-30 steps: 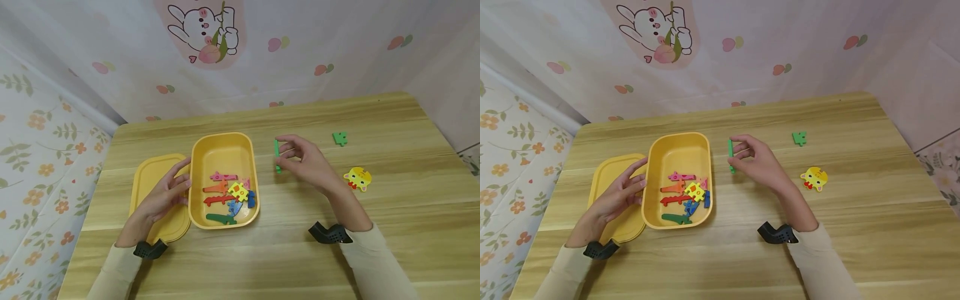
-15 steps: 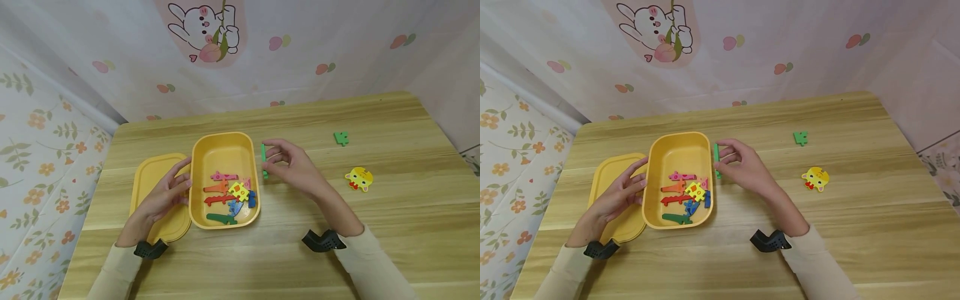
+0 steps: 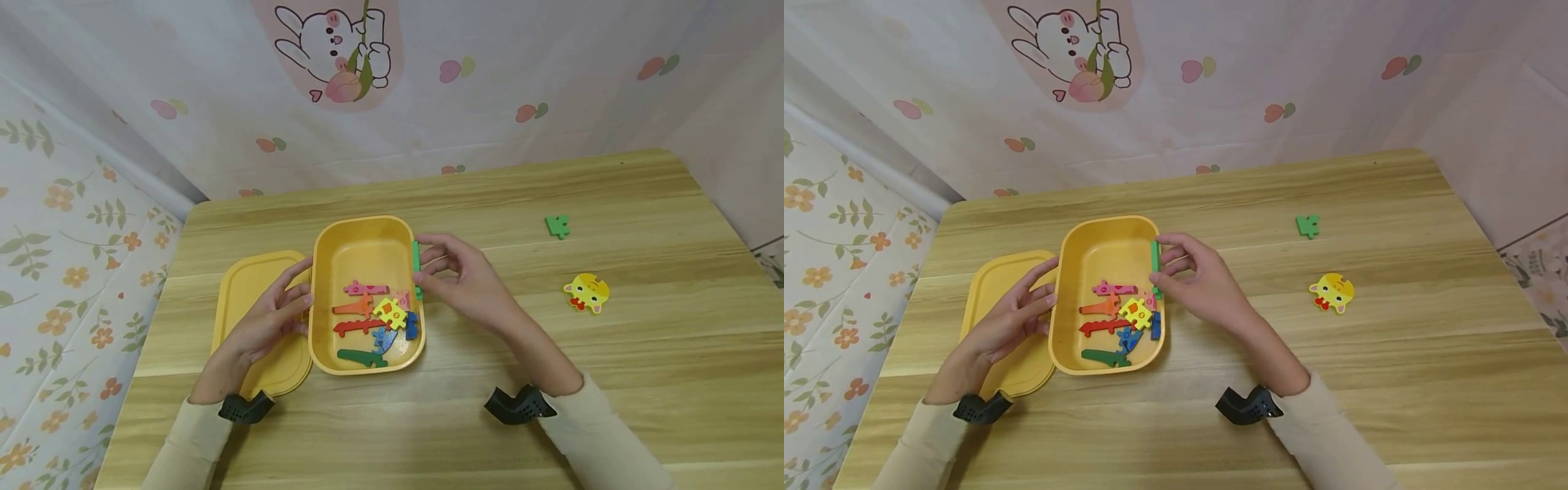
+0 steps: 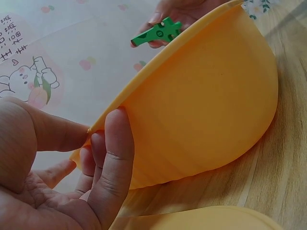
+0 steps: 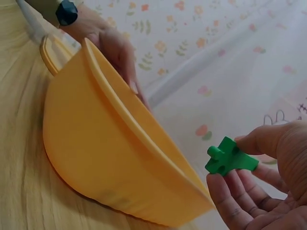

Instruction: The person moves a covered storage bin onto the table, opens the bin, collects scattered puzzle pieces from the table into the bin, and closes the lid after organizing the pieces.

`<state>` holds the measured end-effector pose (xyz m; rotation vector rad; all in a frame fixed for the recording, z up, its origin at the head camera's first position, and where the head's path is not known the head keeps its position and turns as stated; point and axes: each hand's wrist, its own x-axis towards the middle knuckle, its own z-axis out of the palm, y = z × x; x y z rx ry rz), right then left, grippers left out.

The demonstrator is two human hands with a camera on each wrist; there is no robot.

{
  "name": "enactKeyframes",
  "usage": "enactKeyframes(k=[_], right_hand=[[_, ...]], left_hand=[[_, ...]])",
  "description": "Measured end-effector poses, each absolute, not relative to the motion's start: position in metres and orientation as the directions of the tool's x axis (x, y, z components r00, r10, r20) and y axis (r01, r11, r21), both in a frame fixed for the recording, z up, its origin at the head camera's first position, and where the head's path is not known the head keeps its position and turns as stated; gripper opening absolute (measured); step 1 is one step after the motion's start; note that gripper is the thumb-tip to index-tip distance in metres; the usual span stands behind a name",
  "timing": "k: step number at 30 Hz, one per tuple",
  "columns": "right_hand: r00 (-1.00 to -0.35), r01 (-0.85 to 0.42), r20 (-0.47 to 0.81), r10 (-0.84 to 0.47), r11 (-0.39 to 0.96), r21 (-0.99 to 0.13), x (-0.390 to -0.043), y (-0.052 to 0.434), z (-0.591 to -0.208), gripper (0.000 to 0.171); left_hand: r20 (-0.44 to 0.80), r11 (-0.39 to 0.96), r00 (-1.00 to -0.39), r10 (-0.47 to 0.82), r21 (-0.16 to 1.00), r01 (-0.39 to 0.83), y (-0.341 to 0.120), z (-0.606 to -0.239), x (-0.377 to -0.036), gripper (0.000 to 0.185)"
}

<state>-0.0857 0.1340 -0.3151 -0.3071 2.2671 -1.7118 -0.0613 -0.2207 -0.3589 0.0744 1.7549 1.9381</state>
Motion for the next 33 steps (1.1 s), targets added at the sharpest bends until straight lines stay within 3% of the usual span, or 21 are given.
enactKeyframes(k=[10, 22, 33], right_hand=[[-0.926, -0.05, -0.056, -0.374, 0.268, -0.962, -0.078, 0.126, -0.318, 0.056], [-0.896, -0.257, 0.113, -0.43, 0.293, -0.921, -0.069, 0.115, -0.321, 0.056], [-0.847, -0.371, 0.181, -0.499, 0.314, -0.874, -0.064, 0.108, -0.324, 0.054]], left_hand=[[-0.296, -0.022, -0.86, 0.416, 0.942, -0.335, -0.221, -0.362, -0.061, 0.07], [-0.285, -0.033, -0.861, 0.421, 0.944, -0.329, -0.221, -0.362, -0.061, 0.07], [-0.285, -0.022, -0.859, 0.425, 0.945, -0.325, -0.222, -0.361, -0.061, 0.071]])
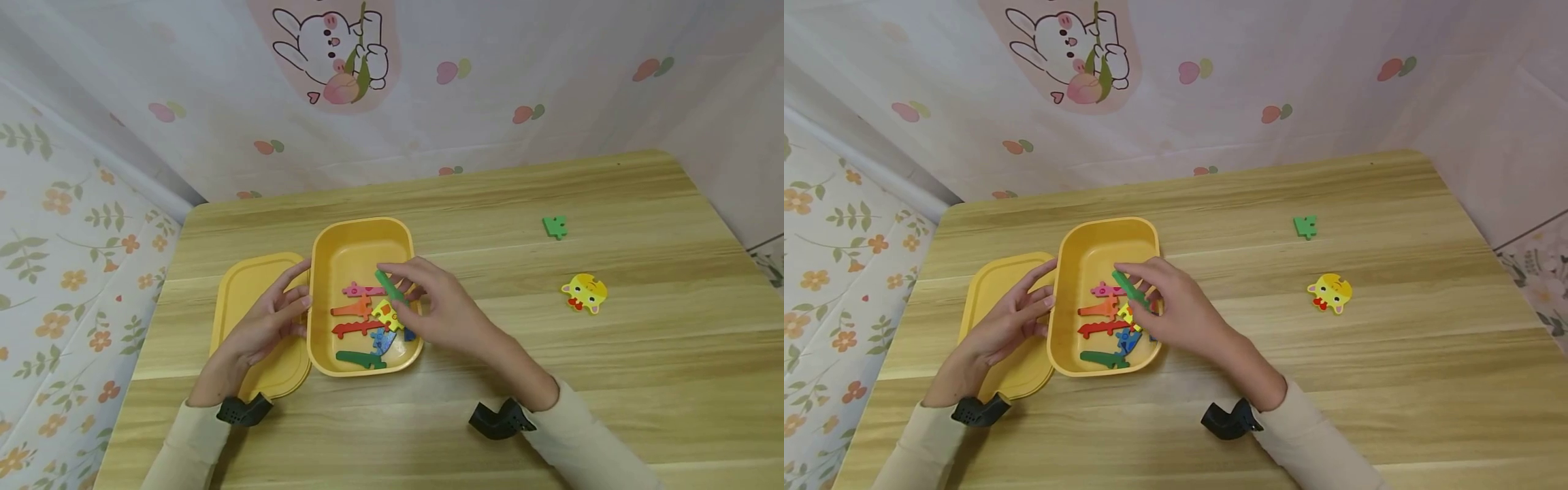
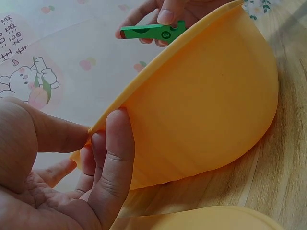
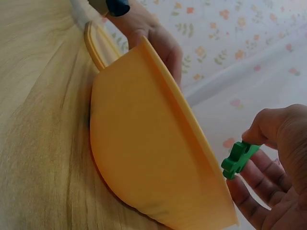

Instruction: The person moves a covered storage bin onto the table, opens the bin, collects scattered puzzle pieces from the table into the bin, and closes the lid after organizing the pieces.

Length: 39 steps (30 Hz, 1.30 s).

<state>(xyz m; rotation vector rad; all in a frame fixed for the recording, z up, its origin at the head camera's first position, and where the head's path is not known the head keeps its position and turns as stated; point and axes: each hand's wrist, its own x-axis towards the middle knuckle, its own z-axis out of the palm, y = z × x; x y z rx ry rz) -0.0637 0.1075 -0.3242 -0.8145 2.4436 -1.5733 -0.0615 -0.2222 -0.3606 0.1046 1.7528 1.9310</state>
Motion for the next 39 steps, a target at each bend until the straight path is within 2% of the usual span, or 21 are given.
enactKeyframes(k=[12, 20, 30, 39], right_hand=[[-0.791, -0.54, 0.282, -0.543, 0.404, -0.738, -0.0569, 0.1022, -0.3254, 0.049], [-0.768, -0.597, 0.316, -0.557, 0.441, -0.671, -0.0552, 0.1004, -0.3278, 0.046], [-0.766, -0.597, 0.316, -0.559, 0.438, -0.673, -0.057, 0.1012, -0.3277, 0.037], [-0.79, -0.565, 0.279, -0.546, 0.472, -0.677, -0.0588, 0.1099, -0.3217, 0.037]], left_hand=[[-0.286, -0.012, -0.86, 0.423, 0.947, -0.321, -0.222, -0.3609, -0.0617, 0.071], [-0.284, -0.02, -0.86, 0.423, 0.946, -0.322, -0.2216, -0.3608, -0.0617, 0.071], [-0.281, -0.021, -0.861, 0.424, 0.947, -0.319, -0.2217, -0.3599, -0.0614, 0.07], [-0.277, -0.031, -0.859, 0.431, 0.947, -0.321, -0.2223, -0.3608, -0.0611, 0.071]])
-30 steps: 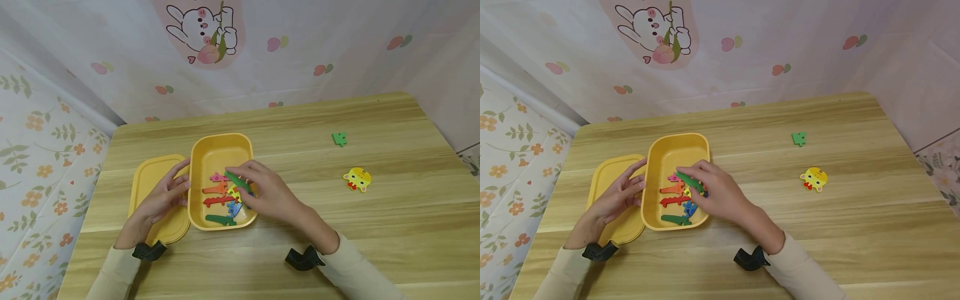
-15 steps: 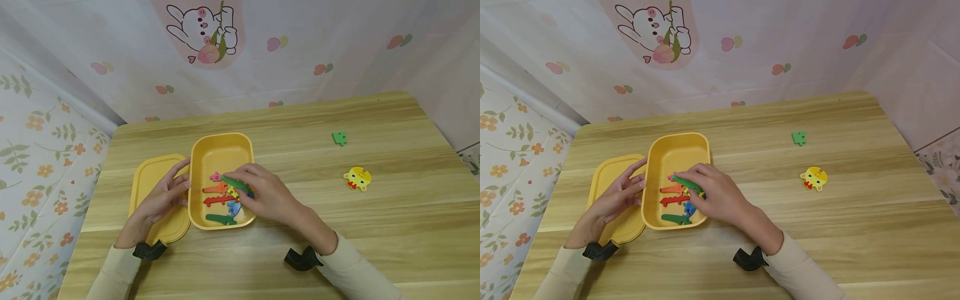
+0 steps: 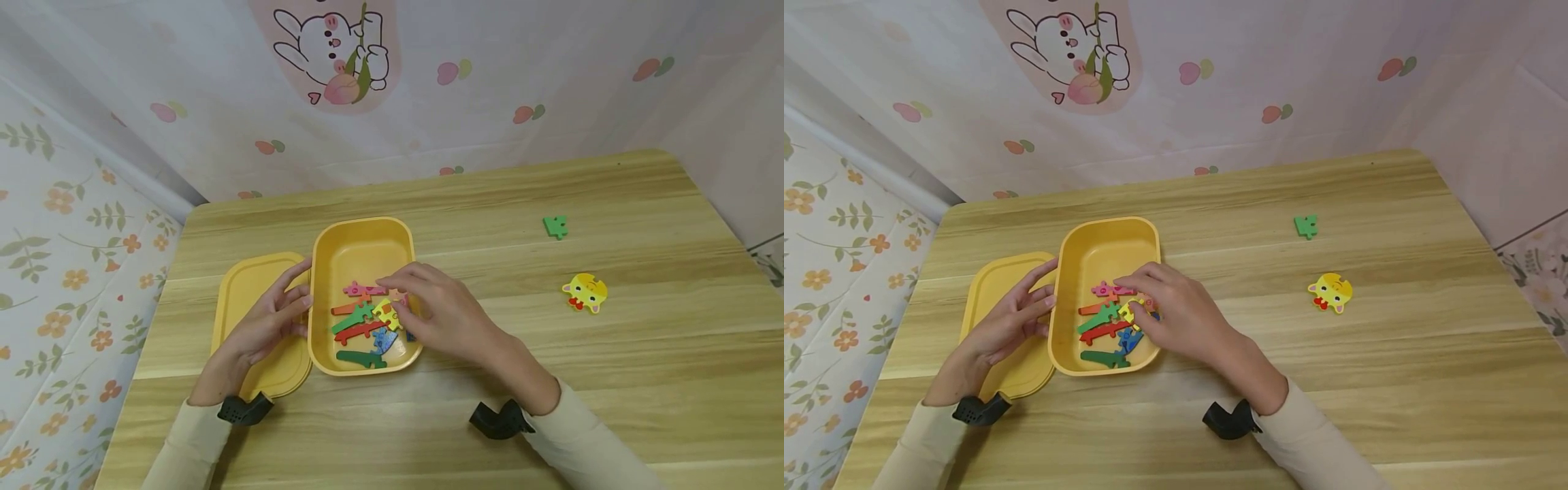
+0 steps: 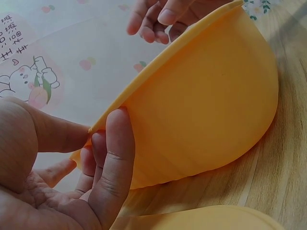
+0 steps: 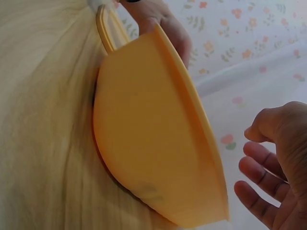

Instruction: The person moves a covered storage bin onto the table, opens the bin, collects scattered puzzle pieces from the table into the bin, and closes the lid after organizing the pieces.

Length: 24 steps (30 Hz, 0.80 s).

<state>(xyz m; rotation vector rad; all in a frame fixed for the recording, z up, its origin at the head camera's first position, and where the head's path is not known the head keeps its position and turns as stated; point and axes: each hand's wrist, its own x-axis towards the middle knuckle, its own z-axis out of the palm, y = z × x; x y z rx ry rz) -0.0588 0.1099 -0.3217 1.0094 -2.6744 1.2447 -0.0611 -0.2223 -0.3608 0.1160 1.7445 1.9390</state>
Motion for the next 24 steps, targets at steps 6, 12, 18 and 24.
enactKeyframes(k=[6, 12, 18, 24], right_hand=[[-0.827, -0.502, 0.237, -0.511, 0.478, -0.721, -0.061, 0.116, -0.319, 0.036], [-0.852, -0.475, 0.239, -0.465, 0.495, -0.728, -0.064, 0.128, -0.316, 0.034], [-0.88, -0.454, 0.259, -0.398, 0.543, -0.706, -0.067, 0.147, -0.314, 0.034], [-0.904, -0.419, 0.251, -0.347, 0.596, -0.685, -0.067, 0.158, -0.316, 0.032]], left_hand=[[-0.279, -0.035, -0.858, 0.432, 0.945, -0.325, -0.223, -0.362, -0.061, 0.071], [-0.274, -0.039, -0.857, 0.436, 0.946, -0.322, -0.221, -0.363, -0.062, 0.07], [-0.278, -0.05, -0.852, 0.443, 0.942, -0.333, -0.219, -0.364, -0.062, 0.07], [-0.271, -0.059, -0.856, 0.439, 0.943, -0.329, -0.222, -0.363, -0.062, 0.07]])
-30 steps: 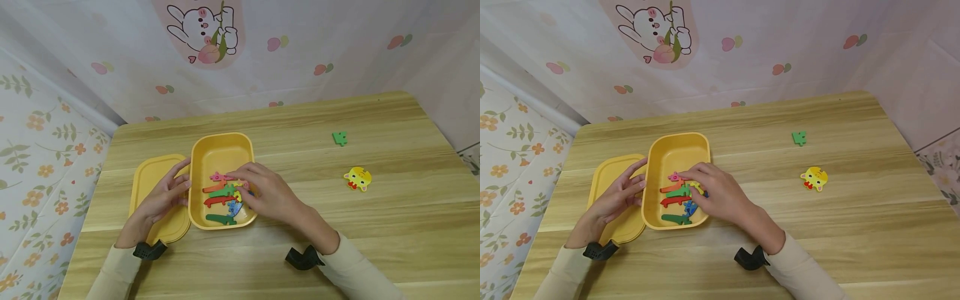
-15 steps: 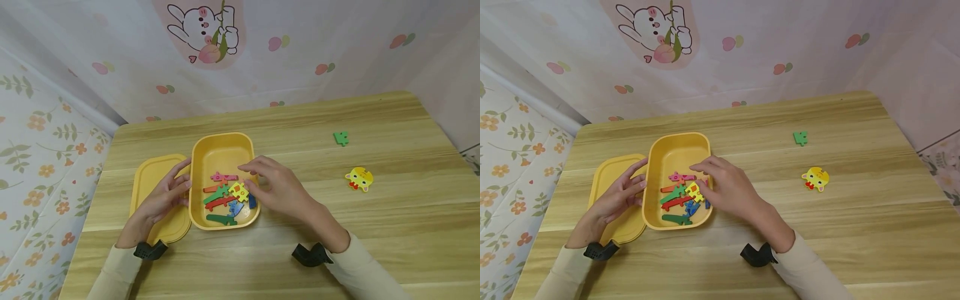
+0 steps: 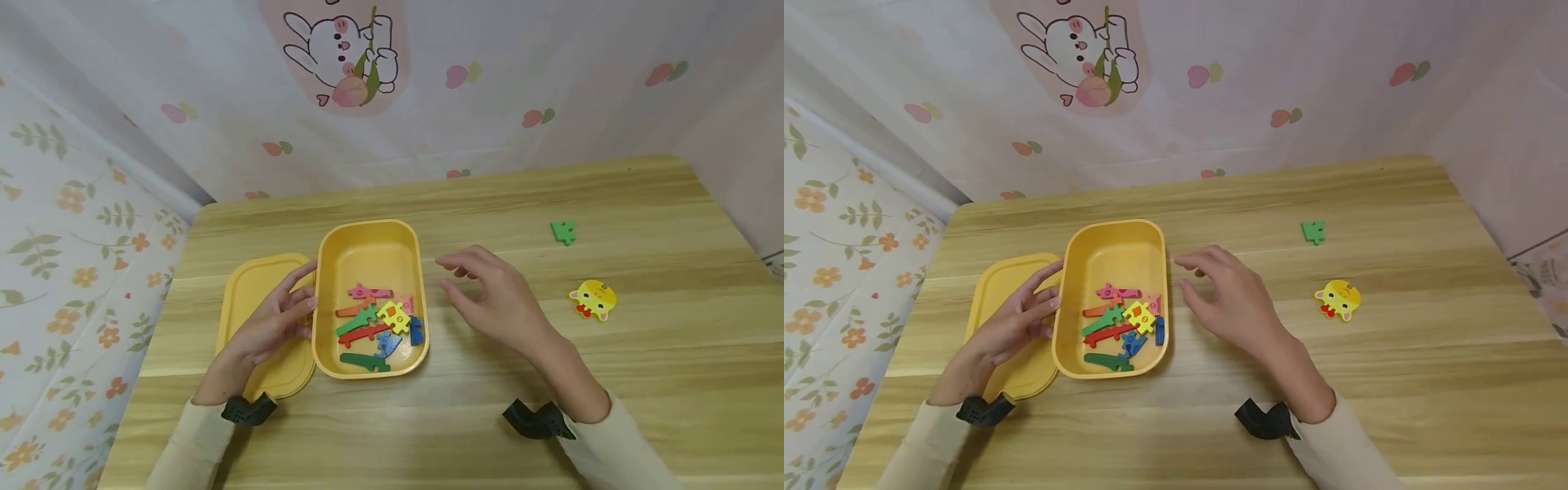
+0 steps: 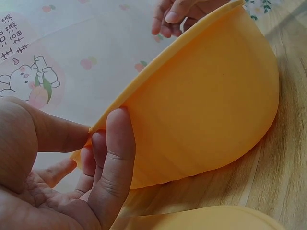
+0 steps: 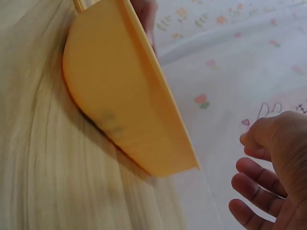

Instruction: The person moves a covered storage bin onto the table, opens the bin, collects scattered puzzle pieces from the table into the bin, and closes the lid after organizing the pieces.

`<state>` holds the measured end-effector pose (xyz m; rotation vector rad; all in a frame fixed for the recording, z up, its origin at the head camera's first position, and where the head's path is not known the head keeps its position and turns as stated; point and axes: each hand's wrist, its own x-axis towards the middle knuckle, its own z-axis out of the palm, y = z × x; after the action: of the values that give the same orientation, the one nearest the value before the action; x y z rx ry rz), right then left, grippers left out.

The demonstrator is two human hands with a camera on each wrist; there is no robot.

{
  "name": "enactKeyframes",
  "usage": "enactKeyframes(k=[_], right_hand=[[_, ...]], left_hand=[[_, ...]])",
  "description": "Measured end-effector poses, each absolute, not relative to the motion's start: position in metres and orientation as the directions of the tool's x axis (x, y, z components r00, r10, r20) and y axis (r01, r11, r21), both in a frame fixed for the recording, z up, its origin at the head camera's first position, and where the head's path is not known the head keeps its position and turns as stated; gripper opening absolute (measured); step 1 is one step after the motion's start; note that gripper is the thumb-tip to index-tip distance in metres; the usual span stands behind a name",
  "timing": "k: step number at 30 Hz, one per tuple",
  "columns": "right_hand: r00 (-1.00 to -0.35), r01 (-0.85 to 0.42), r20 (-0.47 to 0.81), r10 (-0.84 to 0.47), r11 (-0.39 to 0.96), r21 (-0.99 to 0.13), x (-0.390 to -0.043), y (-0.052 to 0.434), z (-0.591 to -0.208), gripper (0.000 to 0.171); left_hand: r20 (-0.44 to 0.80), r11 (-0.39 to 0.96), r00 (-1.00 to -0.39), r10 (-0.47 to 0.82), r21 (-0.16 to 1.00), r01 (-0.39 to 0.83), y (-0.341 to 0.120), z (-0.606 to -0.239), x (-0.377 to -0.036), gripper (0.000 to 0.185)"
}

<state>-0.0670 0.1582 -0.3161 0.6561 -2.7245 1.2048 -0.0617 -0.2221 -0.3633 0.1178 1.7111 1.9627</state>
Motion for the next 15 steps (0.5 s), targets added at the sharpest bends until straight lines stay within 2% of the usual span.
enactKeyframes(k=[15], right_hand=[[-0.912, -0.407, 0.314, -0.264, 0.669, -0.621, -0.061, 0.193, -0.325, 0.028]], left_hand=[[-0.271, -0.049, -0.857, 0.438, 0.945, -0.324, -0.223, -0.364, -0.062, 0.07]])
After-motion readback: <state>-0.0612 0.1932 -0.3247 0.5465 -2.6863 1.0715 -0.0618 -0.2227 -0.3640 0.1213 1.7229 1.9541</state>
